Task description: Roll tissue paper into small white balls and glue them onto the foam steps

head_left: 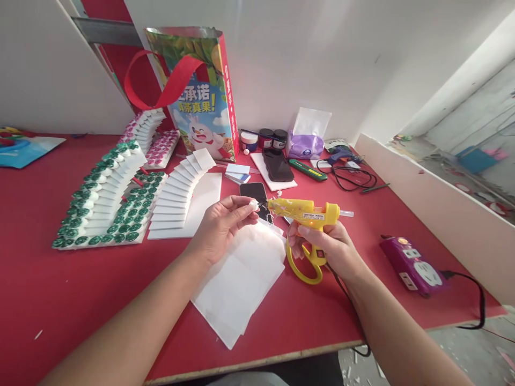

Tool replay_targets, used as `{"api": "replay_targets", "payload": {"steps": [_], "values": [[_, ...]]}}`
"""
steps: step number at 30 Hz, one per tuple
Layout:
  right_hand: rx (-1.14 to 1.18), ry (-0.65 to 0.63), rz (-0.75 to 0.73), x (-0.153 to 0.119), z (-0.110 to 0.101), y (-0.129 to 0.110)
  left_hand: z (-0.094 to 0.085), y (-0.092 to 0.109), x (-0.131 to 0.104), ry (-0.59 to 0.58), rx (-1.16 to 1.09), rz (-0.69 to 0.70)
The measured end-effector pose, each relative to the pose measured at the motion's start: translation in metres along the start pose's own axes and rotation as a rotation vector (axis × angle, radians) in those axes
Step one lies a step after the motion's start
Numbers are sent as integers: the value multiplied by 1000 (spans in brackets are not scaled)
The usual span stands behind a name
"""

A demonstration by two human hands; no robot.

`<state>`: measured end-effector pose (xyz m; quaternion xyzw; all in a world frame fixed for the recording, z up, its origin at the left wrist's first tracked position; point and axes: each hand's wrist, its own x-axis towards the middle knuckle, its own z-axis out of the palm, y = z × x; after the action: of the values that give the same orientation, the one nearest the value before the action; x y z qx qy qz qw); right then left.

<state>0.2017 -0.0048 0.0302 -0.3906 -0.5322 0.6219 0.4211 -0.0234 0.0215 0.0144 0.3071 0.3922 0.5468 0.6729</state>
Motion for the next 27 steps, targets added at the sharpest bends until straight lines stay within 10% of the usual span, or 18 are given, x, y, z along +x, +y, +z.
{"api": "replay_targets", "payload": {"steps": [27], "values": [[-39,38,30,0,2,2,-1,0,-2,-61,-21,-57]]}}
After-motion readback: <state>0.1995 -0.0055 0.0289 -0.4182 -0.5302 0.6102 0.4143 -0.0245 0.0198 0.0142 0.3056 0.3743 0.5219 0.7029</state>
